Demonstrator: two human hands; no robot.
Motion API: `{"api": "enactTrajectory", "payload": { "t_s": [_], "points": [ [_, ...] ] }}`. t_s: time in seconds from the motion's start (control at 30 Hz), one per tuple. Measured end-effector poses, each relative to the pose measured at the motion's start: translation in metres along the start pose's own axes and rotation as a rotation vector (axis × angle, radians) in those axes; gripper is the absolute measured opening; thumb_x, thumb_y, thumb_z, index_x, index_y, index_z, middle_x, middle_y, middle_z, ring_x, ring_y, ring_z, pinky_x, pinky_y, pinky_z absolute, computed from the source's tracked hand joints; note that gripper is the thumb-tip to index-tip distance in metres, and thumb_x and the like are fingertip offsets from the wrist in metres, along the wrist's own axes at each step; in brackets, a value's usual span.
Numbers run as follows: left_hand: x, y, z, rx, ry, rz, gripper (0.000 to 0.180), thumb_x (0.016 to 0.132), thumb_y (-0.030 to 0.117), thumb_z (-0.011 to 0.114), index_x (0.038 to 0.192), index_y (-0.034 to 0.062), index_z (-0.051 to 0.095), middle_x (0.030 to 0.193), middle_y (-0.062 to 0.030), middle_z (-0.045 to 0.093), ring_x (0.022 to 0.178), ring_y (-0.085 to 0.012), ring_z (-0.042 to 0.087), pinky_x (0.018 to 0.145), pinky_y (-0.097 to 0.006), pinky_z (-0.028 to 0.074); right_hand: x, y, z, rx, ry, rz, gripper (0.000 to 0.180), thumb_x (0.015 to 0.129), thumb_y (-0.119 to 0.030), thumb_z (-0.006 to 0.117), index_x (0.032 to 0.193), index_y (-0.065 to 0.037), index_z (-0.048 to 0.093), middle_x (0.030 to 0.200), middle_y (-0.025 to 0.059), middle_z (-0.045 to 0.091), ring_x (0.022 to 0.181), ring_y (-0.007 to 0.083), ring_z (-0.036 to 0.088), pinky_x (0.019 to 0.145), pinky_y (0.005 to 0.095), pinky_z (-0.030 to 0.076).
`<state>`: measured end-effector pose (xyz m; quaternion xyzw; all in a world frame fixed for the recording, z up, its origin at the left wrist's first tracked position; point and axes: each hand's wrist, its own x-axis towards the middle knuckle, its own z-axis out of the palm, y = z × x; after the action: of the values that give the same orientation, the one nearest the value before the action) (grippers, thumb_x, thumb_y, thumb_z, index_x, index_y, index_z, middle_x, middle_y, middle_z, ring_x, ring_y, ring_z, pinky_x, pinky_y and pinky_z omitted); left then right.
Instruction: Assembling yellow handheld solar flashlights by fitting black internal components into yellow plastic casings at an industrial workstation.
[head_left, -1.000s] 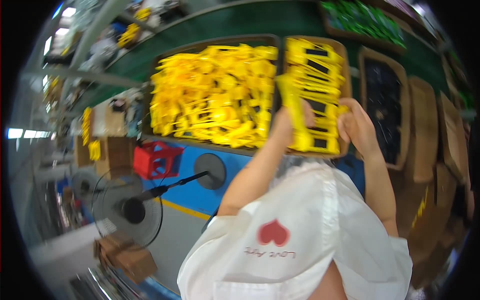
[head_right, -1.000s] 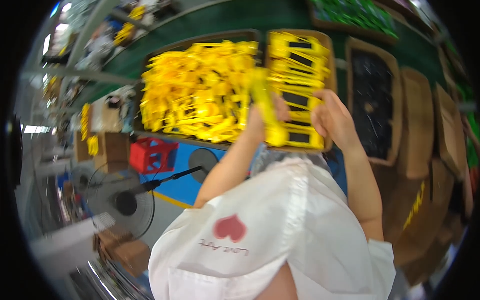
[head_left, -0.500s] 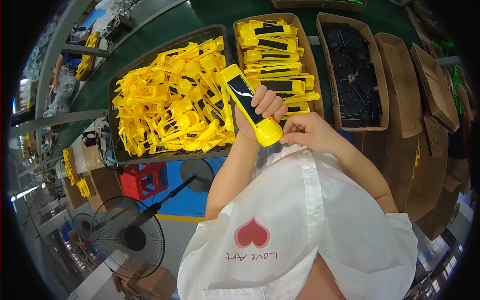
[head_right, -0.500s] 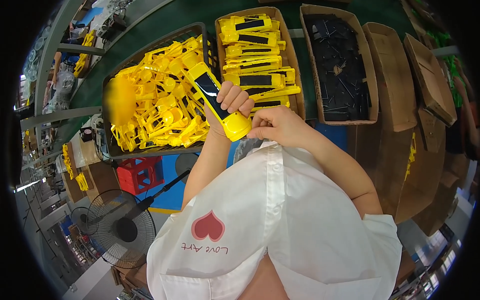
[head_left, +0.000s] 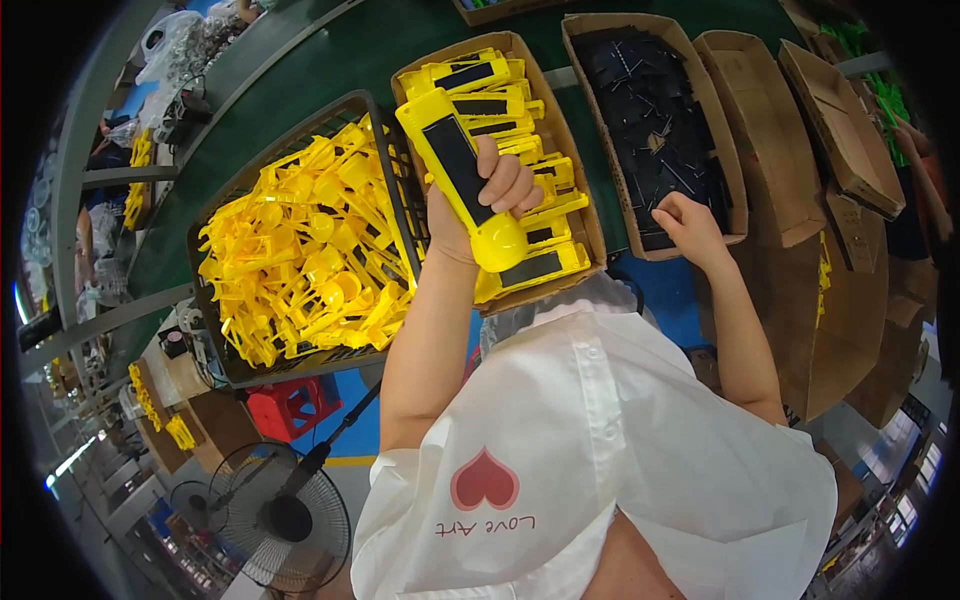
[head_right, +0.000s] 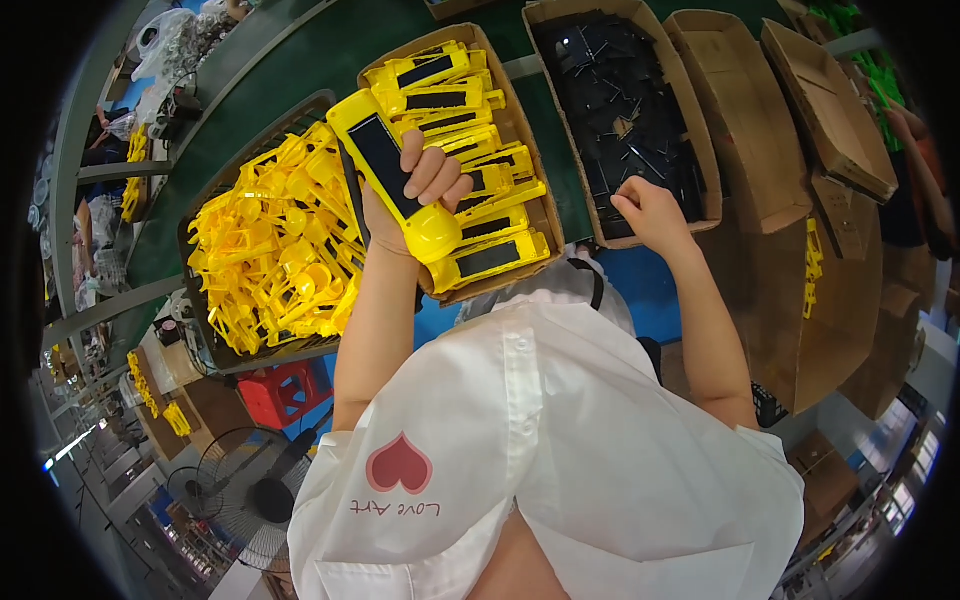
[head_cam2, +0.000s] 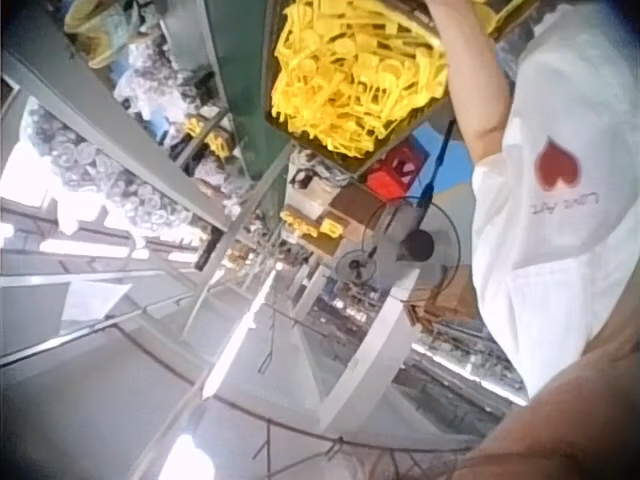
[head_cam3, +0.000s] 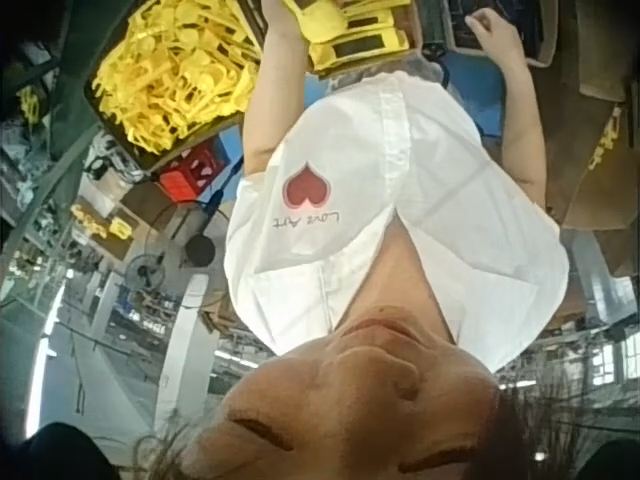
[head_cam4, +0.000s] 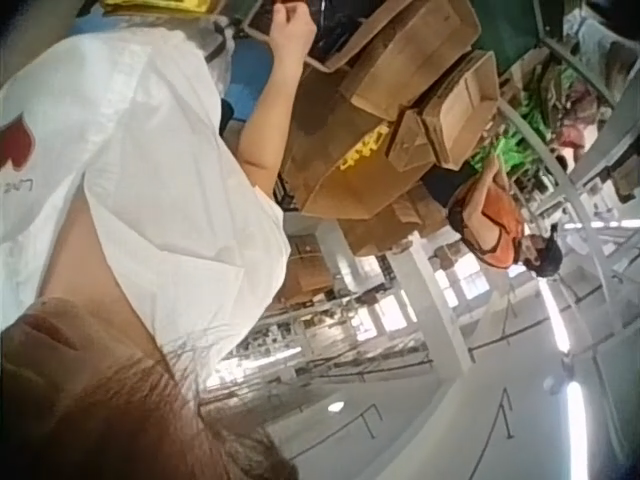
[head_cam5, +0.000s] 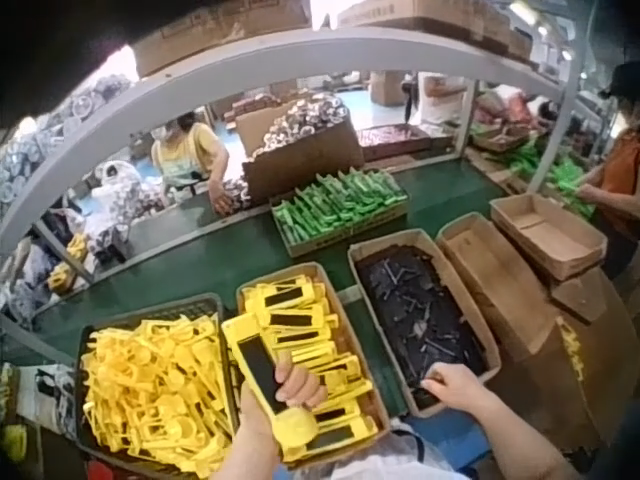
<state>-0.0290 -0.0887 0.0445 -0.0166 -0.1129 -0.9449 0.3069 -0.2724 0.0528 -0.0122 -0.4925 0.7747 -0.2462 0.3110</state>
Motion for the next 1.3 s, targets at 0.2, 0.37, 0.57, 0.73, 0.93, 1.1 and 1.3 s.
{"api": "enactTrajectory", "payload": {
  "t_s": [0.2, 0.37, 0.57, 0.73, 0.93, 1.1, 1.3],
  "points": [
    [0.006, -0.021, 0.007, -0.228, -0.16, 0.025, 0.035, 0.081, 0.049, 0.037, 0.073, 0.0145, 0.04, 0.055, 0.0016, 0.041, 0.049, -0.0109, 0.038, 0.054, -0.028, 0.032, -0.009, -0.043, 0.005, 0.195, -0.155, -0.05, 0.012, 0.079, -0.012, 0.055, 0.08, 0.0, 0.054, 0.064, 0.0063, 0.055, 0.055, 0.0118, 0.049, 0.051, 0.0236, 0.039],
    [0.009, -0.029, 0.007, -0.295, -0.22, 0.023, 0.034, 0.08, 0.048, 0.039, 0.073, 0.0146, 0.04, 0.056, 0.001, 0.042, 0.049, -0.0107, 0.038, 0.054, -0.028, 0.032, -0.017, -0.082, 0.001, 0.302, -0.241, -0.171, 0.009, 0.08, -0.01, 0.054, 0.081, -0.001, 0.053, 0.064, 0.0039, 0.054, 0.055, 0.0083, 0.047, 0.05, 0.0204, 0.037],
    [0.009, -0.021, 0.001, 1.412, 0.56, 0.229, 0.03, 0.085, 0.028, 0.041, 0.07, 0.0053, 0.053, 0.061, -0.0061, 0.05, 0.057, -0.0195, 0.049, 0.058, -0.03, 0.039, 0.002, -0.046, 0.004, 0.18, -0.227, -0.074, 0.015, 0.076, -0.014, 0.056, 0.079, 0.001, 0.054, 0.066, 0.0099, 0.057, 0.06, 0.0166, 0.054, 0.056, 0.0262, 0.043],
    [-0.018, -0.011, -0.064, 2.844, 0.29, -0.113, 0.048, 0.084, 0.045, 0.036, 0.123, 0.0161, 0.039, 0.129, -0.0113, 0.031, 0.122, -0.0278, 0.024, 0.098, -0.052, 0.012, 0.014, 0.05, 0.014, -0.574, 0.126, -0.025, 0.057, 0.066, -0.024, 0.067, 0.111, 0.0, 0.043, 0.107, 0.02, 0.046, 0.092, 0.0367, 0.049, 0.082, 0.0383, 0.04],
    [-0.021, 0.014, -0.061, 2.542, 0.339, 0.245, 0.039, 0.083, 0.032, 0.045, 0.113, 0.0082, 0.046, 0.124, -0.015, 0.035, 0.117, -0.0314, 0.029, 0.096, -0.045, 0.02, 0.013, 0.053, 0.023, -0.295, 0.07, -0.046, 0.027, 0.068, -0.017, 0.065, 0.088, -0.005, 0.052, 0.083, 0.0113, 0.049, 0.078, 0.0259, 0.051, 0.067, 0.0342, 0.041],
    [-0.055, 0.11, -0.071, 2.286, 1.155, 0.836, 0.026, 0.074, 0.001, 0.047, 0.1, -0.0019, 0.048, 0.097, -0.016, 0.051, 0.091, -0.0313, 0.047, 0.08, -0.035, 0.038, 0.013, 0.057, 0.023, -0.174, 0.14, 0.04, 0.017, 0.073, -0.017, 0.06, 0.081, -0.003, 0.052, 0.066, 0.0086, 0.05, 0.062, 0.0236, 0.051, 0.057, 0.0332, 0.04],
    [-0.108, 0.187, -0.132, 2.221, 1.108, 0.341, 0.038, 0.07, 0.003, 0.051, 0.107, -0.0021, 0.047, 0.101, -0.0147, 0.049, 0.087, -0.0248, 0.051, 0.08, -0.03, 0.04, 0.014, 0.048, 0.025, -0.249, 0.129, 0.035, 0.015, 0.077, -0.017, 0.055, 0.077, -0.002, 0.052, 0.064, 0.0113, 0.052, 0.061, 0.0258, 0.052, 0.056, 0.0337, 0.041]
  ]
}}
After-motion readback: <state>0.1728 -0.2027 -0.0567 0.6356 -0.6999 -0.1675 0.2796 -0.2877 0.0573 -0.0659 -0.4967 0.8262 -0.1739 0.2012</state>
